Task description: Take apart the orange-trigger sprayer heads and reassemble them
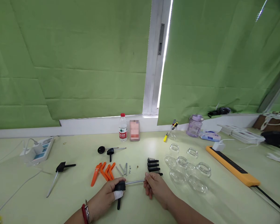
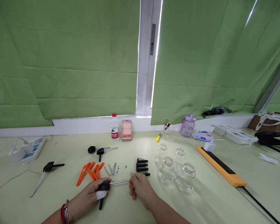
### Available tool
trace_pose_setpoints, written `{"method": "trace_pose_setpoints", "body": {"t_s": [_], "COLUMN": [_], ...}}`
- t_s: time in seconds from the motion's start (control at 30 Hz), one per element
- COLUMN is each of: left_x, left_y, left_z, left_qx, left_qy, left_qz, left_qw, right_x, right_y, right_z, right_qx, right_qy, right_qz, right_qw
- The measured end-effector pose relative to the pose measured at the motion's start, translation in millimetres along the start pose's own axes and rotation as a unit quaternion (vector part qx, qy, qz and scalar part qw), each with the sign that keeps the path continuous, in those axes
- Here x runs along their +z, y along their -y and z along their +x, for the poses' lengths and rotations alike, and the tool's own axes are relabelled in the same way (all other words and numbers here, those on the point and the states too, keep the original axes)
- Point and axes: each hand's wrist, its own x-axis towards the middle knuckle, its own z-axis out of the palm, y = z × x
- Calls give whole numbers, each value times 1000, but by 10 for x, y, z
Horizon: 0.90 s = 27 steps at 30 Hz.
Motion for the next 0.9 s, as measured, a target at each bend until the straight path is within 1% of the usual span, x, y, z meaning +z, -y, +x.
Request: {"method": "trace_pose_setpoints", "body": {"t_s": [0.1,0.17,0.4,0.57,0.7,0.77,0.9], "left_x": [4,4,-3,4,6,6,6], "left_y": [-18,-25,1,23,25,19,5], "left_z": [-10,-12,8,8,1,-4,-5], "left_qx": [-3,-5,-5,-5,-4,0,-1], "left_qy": [1,0,-3,-1,-3,-3,-5], "left_qz": [-5,-4,-2,-17,-23,-19,-13], "left_qw": [1000,1000,1000,1000,1000,1000,1000], "right_x": [-28,-42,-41,-29,-28,-33,-39], "right_y": [22,15,-42,4,20,2,-31], "right_z": [-30,-40,-4,-18,-39,-37,-19], "right_qx": [-9,-15,-4,2,-14,-19,-10], "right_qy": [31,45,39,34,52,58,52], "right_qz": [38,36,-20,5,35,30,-6], "right_qw": [999,998,999,999,998,998,999]}}
